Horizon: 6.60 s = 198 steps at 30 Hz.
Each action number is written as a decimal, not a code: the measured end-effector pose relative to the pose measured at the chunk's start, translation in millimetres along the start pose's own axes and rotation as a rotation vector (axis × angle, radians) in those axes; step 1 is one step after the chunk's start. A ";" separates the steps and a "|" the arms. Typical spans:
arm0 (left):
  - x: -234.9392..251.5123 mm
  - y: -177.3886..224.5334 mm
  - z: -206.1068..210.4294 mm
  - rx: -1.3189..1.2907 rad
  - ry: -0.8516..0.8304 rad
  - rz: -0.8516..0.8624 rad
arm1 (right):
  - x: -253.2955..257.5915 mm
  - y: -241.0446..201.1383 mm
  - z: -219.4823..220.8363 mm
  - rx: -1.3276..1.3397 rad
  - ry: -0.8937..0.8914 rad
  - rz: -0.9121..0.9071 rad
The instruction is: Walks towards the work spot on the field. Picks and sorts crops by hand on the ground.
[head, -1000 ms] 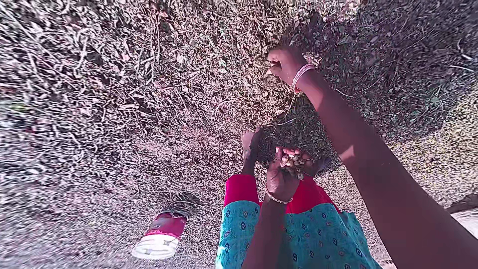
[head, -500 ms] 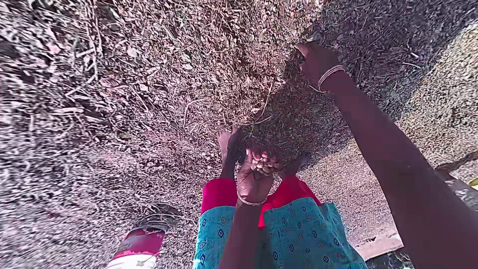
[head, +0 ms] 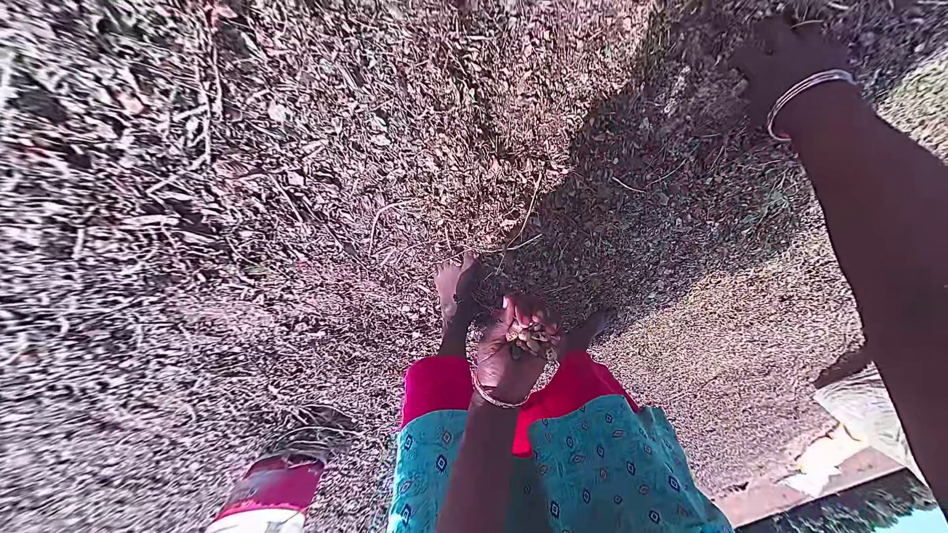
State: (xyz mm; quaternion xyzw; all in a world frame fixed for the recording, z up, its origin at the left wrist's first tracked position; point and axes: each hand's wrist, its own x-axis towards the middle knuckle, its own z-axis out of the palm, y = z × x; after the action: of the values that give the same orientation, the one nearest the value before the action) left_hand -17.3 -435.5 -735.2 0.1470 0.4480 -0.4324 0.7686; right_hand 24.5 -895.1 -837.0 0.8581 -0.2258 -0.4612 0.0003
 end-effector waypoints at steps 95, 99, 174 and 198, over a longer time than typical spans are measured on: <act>34.2 169.9 189.2 1.734 0.363 -0.826 | -37.1 -158.0 109.0 1.375 0.029 0.634; 42.0 209.6 191.0 1.296 0.312 -0.419 | -33.9 -260.6 36.3 1.085 -0.305 0.053; 91.6 193.4 188.5 0.812 -0.015 -0.557 | -70.6 -272.2 50.7 1.446 -0.344 0.004; 94.4 194.6 182.0 0.871 -0.027 -0.571 | -134.5 -123.2 169.3 1.480 -0.079 0.818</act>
State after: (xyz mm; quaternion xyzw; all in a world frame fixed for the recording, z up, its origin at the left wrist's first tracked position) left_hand 261.1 -484.1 -742.6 0.3194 0.2388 -0.7729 0.4935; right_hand -125.4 -697.1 -853.6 0.4707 -0.7623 -0.1876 -0.4027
